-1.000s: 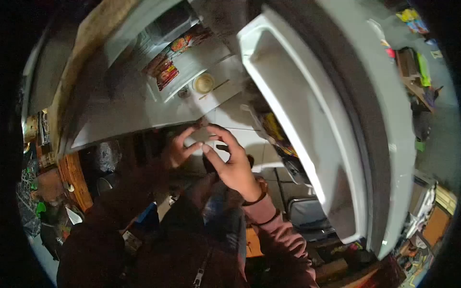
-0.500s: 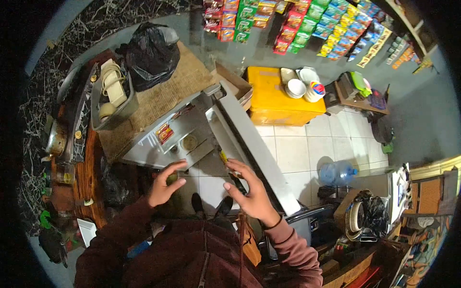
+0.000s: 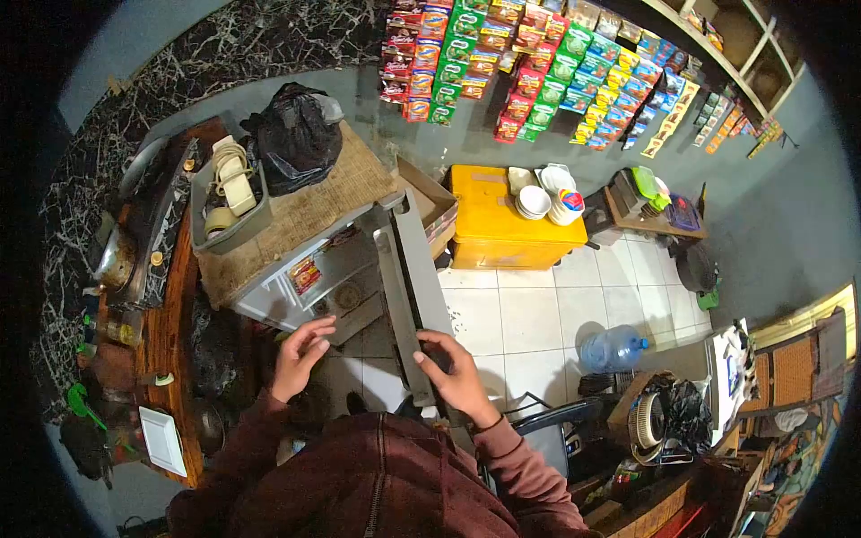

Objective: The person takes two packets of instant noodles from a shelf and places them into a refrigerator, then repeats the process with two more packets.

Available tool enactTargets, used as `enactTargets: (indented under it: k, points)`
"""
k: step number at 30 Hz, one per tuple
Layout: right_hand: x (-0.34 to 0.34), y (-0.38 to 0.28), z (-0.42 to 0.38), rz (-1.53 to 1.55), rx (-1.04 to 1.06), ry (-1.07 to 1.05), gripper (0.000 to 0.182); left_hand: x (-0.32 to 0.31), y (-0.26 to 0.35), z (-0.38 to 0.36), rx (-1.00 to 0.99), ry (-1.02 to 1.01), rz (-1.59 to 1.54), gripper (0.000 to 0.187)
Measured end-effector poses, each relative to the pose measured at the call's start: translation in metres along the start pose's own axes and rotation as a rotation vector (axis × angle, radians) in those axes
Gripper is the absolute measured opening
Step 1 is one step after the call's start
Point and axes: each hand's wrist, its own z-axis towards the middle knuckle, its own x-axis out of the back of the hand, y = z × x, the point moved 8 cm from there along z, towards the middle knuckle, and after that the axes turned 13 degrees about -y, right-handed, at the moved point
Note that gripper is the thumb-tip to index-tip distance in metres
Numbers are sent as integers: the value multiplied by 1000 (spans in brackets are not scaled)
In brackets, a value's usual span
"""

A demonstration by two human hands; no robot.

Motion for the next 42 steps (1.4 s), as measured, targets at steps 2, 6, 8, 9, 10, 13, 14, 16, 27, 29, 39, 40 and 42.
enactTargets:
  k: [2, 6, 8, 9, 10, 13, 14, 16, 27, 29, 39, 40, 42]
  points:
    - [-13, 9, 5, -33, -5, -48, 34, -5, 1, -4, -4, -17, -21, 35]
    - [-44, -8, 10, -218, -61, -174, 31, -12, -1, -14, 11, -77, 31, 36]
    - [-62, -21, 11, -342, -57, -237, 28, -8, -1, -18, 34, -65, 27, 37]
    - [-65, -20, 13, -327, -80, -225, 28, -8, -2, -19, 53, -87, 23, 37]
    - [-74, -21, 15, -297, -62, -283, 28, -7, -1, -21, 51, -88, 2, 37]
    - [-93, -20, 22, -240, 40, -371, 30, -2, -1, -25, 51, -86, -47, 38]
    - [-99, -16, 25, -109, -5, -404, 30, -2, -1, -26, 68, -100, -48, 38]
    - [-108, -15, 31, 19, -46, -438, 30, 3, 0, -28, 80, -110, -48, 37]
    - [-105, -36, 51, 111, -17, -240, 33, 65, 39, -20, -199, -125, 204, 23]
    - [-100, -39, 50, 85, -22, -199, 33, 68, 47, -16, -231, -297, 397, 20]
    - [-29, -32, 6, -3, -103, 72, 34, 65, 68, 31, -503, -199, 334, 11]
    - [-17, -31, -1, 2, -119, 113, 34, 65, 65, 39, -493, -115, 175, 11]
    - [4, -33, -14, 20, -135, 173, 34, 52, 58, 56, -465, -15, -86, 12]
